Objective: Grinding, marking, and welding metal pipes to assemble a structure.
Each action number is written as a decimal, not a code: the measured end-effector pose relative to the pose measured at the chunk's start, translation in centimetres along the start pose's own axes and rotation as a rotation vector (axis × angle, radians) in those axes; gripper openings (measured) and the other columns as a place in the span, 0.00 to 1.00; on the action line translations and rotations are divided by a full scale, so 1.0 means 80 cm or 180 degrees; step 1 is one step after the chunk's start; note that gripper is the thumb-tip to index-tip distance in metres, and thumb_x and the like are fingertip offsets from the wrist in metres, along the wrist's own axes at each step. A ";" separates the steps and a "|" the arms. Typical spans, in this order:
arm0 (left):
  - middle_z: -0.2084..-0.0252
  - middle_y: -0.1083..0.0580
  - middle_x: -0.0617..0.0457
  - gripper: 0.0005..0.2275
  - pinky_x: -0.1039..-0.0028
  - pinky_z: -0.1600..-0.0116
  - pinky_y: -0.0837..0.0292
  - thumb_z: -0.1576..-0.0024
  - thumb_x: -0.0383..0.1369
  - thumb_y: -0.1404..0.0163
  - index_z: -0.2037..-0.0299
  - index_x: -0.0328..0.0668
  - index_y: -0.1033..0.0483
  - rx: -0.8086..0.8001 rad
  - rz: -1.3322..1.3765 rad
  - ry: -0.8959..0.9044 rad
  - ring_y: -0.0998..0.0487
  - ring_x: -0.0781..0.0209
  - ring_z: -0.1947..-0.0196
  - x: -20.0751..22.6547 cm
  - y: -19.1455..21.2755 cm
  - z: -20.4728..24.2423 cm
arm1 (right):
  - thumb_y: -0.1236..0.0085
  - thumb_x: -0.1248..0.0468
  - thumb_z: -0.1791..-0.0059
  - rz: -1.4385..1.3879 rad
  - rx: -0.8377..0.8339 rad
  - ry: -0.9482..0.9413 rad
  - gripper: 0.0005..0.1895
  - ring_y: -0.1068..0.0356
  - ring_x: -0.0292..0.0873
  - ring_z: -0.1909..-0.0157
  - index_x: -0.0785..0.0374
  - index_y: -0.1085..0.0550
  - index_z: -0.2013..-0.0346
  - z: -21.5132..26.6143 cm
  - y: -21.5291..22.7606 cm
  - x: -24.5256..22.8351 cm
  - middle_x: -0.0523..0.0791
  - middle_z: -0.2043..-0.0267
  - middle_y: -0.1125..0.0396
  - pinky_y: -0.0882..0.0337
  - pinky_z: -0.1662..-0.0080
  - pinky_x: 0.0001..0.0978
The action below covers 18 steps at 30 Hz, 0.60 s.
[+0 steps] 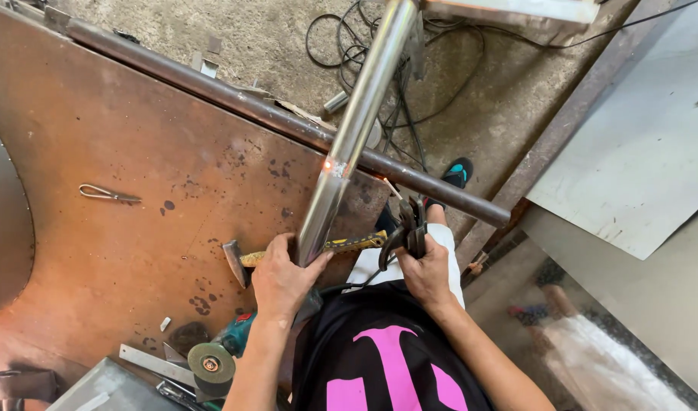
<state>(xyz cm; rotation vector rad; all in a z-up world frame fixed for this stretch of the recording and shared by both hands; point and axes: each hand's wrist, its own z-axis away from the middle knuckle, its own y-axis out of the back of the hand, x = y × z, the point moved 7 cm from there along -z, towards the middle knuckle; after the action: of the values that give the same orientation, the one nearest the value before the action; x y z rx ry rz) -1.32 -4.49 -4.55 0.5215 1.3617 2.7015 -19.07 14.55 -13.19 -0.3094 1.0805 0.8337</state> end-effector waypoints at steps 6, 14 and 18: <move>0.62 0.22 0.42 0.31 0.57 0.64 0.23 0.49 0.55 0.43 0.43 0.40 0.25 0.0932 -0.0754 -0.0220 0.19 0.42 0.64 0.019 0.016 0.018 | 0.39 0.71 0.52 0.0048 -0.0052 0.0132 0.01 0.36 0.32 0.72 0.67 0.23 0.66 0.001 0.000 -0.010 0.40 0.76 0.32 0.33 0.67 0.28; 0.62 0.21 0.40 0.32 0.56 0.65 0.22 0.46 0.59 0.46 0.43 0.38 0.28 0.0628 -0.0910 -0.0170 0.18 0.40 0.67 0.002 0.008 0.005 | 0.40 0.73 0.54 0.0250 -0.0319 0.0042 0.05 0.38 0.35 0.74 0.67 0.29 0.71 -0.011 -0.019 -0.017 0.45 0.78 0.37 0.34 0.68 0.30; 0.63 0.21 0.40 0.37 0.56 0.67 0.22 0.52 0.62 0.45 0.44 0.35 0.28 0.0575 -0.0886 -0.0152 0.18 0.40 0.68 0.012 0.012 0.005 | 0.40 0.72 0.53 0.0124 -0.0427 -0.0082 0.05 0.38 0.35 0.75 0.66 0.28 0.69 -0.022 -0.035 -0.041 0.45 0.80 0.37 0.34 0.70 0.31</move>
<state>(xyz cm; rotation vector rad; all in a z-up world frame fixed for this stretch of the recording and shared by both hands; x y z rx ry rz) -2.03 -4.56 -3.28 0.3733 1.5459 2.3474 -18.87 10.19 -11.62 -0.3900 1.0113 0.9446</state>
